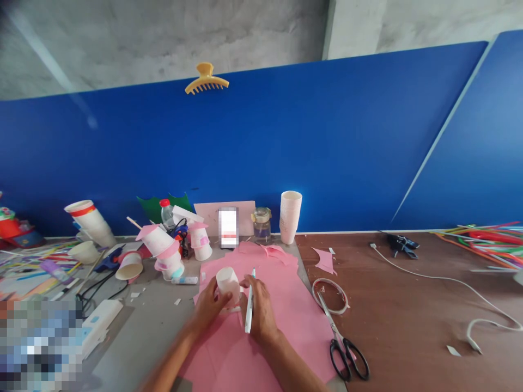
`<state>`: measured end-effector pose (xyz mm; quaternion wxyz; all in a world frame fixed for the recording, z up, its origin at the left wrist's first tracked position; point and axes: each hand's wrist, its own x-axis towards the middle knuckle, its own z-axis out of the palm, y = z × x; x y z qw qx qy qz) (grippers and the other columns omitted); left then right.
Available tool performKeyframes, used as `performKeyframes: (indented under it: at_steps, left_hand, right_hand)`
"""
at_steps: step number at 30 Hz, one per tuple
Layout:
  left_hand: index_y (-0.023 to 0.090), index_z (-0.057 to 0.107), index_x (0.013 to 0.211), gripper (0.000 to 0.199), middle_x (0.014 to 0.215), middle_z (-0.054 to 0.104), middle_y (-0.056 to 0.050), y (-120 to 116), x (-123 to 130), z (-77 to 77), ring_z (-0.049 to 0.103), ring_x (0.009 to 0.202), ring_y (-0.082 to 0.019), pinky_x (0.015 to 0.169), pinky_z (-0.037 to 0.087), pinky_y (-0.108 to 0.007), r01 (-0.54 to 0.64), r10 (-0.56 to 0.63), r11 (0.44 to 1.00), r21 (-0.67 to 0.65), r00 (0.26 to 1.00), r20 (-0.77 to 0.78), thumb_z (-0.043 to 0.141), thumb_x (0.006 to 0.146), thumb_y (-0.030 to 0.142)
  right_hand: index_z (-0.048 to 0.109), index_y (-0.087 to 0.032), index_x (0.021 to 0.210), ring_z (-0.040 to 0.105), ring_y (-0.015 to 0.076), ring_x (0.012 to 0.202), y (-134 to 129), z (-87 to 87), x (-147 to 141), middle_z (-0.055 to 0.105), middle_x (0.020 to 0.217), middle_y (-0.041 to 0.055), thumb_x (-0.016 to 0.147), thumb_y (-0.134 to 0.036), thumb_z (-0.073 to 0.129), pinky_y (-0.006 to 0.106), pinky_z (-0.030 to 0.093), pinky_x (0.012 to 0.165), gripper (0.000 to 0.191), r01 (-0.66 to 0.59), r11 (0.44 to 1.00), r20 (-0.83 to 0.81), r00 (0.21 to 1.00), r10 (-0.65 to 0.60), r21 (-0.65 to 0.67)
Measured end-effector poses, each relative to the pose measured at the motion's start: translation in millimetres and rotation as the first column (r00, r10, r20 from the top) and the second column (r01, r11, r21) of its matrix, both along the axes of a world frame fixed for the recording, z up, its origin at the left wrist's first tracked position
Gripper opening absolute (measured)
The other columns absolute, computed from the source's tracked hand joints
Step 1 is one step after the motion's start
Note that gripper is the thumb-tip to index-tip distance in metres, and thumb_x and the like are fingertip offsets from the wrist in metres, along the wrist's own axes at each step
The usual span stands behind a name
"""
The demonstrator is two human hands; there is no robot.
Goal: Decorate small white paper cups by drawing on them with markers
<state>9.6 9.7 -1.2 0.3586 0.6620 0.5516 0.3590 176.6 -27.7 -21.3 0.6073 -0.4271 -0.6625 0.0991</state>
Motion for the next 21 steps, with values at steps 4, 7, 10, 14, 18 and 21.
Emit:
performKeyframes:
  at_steps: [4, 7, 10, 14, 18, 21]
  left_hand:
    - [0.017, 0.058, 0.105, 0.038, 0.093, 0.068, -0.008, 0, -2, -3.8, 0.063, 0.081, -0.024, 0.068, 0.045, -0.03, 0.079, -0.079, 0.997, 0.013, 0.996, 0.03, 0.063, 0.075, 0.04]
    - [0.016, 0.057, 0.106, 0.037, 0.093, 0.068, -0.008, -1, -2, -2.6, 0.064, 0.083, -0.023, 0.069, 0.046, -0.029, 0.142, -0.142, 0.99, -0.004, 0.987, 0.072, 0.061, 0.078, 0.04]
    - [0.016, 0.057, 0.105, 0.038, 0.093, 0.068, -0.008, -3, -2, 0.5, 0.063, 0.084, -0.023, 0.071, 0.047, -0.029, 0.176, -0.176, 0.984, -0.002, 0.982, 0.071, 0.061, 0.078, 0.042]
    - [0.016, 0.056, 0.105, 0.042, 0.093, 0.068, -0.006, -5, -3, 4.7, 0.063, 0.082, -0.021, 0.069, 0.048, -0.028, 0.211, -0.21, 0.978, -0.002, 0.974, 0.086, 0.059, 0.078, 0.048]
    - [0.016, 0.053, 0.109, 0.045, 0.096, 0.066, -0.007, -7, -4, 7.3, 0.062, 0.085, -0.021, 0.072, 0.048, -0.03, 0.229, -0.227, 0.973, -0.007, 0.967, 0.116, 0.057, 0.079, 0.049]
    - [0.015, 0.052, 0.109, 0.043, 0.092, 0.066, -0.007, -7, -6, 6.5, 0.062, 0.083, -0.021, 0.071, 0.048, -0.03, 0.247, -0.243, 0.968, -0.03, 0.963, 0.115, 0.056, 0.08, 0.046]
  right_hand:
    - [0.044, -0.021, 0.129, 0.059, 0.0263, 0.105, -8, 11.5, -2, 0.063, 0.111, 0.0117, 0.088, -0.02, 0.051, 0.047, 0.046, 0.093, 0.042, -0.014, 0.987, 0.114, 0.993, -0.005, 0.162]
    - [0.045, -0.021, 0.129, 0.059, 0.0269, 0.103, -13, 16.7, -6, 0.062, 0.11, 0.0122, 0.092, -0.029, 0.045, 0.048, 0.047, 0.092, 0.038, -0.074, 0.984, 0.195, 0.98, 0.041, 0.164]
    - [0.048, -0.02, 0.128, 0.06, 0.0257, 0.097, -15, 20.1, -11, 0.061, 0.105, 0.0129, 0.096, -0.04, 0.036, 0.044, 0.052, 0.084, 0.039, -0.104, 0.977, 0.21, 0.976, 0.063, 0.187]
    - [0.046, -0.019, 0.129, 0.061, 0.024, 0.094, -17, 20.4, -15, 0.061, 0.1, 0.0127, 0.098, -0.037, 0.033, 0.039, 0.056, 0.076, 0.038, -0.084, 0.97, 0.202, 0.979, 0.037, 0.229]
    - [0.041, -0.019, 0.13, 0.064, 0.023, 0.091, -18, 12.0, -18, 0.063, 0.101, 0.0121, 0.096, -0.032, 0.037, 0.036, 0.057, 0.074, 0.037, 0.034, 0.977, 0.148, 0.987, -0.066, 0.212]
    - [0.043, -0.019, 0.124, 0.066, 0.0194, 0.082, -18, 6.6, -18, 0.064, 0.096, 0.0093, 0.095, -0.027, 0.04, 0.031, 0.058, 0.069, 0.031, 0.097, 0.982, 0.114, 0.987, -0.116, 0.161]
